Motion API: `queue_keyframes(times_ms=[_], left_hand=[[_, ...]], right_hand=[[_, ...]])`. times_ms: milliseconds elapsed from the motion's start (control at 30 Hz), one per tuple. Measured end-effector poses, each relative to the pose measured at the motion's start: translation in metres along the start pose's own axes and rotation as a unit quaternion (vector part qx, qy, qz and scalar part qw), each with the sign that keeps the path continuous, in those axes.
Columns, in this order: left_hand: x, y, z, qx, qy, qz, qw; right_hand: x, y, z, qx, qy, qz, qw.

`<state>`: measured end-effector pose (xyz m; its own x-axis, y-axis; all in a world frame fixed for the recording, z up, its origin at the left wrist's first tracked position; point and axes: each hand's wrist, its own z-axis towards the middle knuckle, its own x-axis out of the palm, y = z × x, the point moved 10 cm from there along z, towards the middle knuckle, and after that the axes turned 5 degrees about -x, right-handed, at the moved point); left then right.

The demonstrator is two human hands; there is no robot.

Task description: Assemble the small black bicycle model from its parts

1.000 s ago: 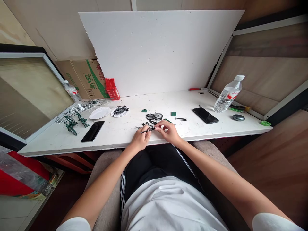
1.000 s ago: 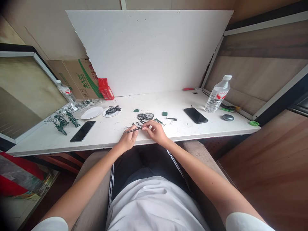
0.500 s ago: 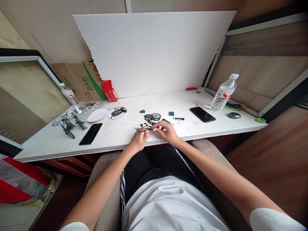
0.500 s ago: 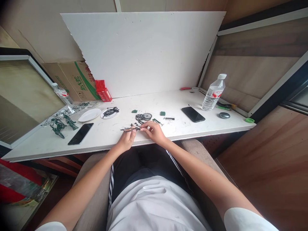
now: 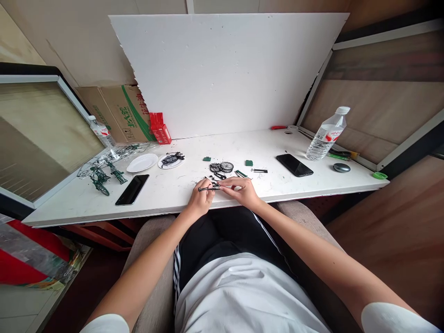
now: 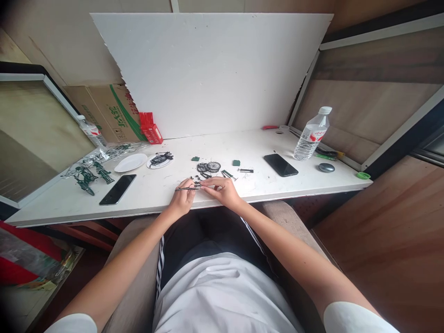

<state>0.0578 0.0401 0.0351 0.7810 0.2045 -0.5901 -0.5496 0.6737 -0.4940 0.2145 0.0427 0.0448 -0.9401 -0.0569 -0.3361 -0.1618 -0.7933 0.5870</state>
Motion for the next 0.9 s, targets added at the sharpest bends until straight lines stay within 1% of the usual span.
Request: queue_keyframes(times_ms=[167, 333, 467, 733, 900], left_hand=[[-0.004, -0.006, -0.002, 0.027, -0.007, 0.014, 1.0], [0.002, -0.01, -0.004, 0.042, 0.012, 0.042, 0.998], [0.005, -0.012, -0.004, 0.053, 0.018, 0.055, 0.997], [0.006, -0.014, -0.006, 0.055, 0.027, 0.065, 0.996], [0.01, -0.008, -0.007, 0.037, 0.036, 0.066, 0.997]], right_hand=[[0.005, 0.005, -0.001, -0.012, 0.016, -0.003, 1.0], [0.01, 0.011, -0.006, -0.03, 0.023, -0.021, 0.999], [0.013, 0.012, -0.009, -0.031, 0.018, -0.031, 0.999], [0.014, 0.019, -0.012, -0.068, 0.027, -0.067, 0.995], [0.017, 0.017, -0.014, -0.067, 0.031, -0.073, 0.995]])
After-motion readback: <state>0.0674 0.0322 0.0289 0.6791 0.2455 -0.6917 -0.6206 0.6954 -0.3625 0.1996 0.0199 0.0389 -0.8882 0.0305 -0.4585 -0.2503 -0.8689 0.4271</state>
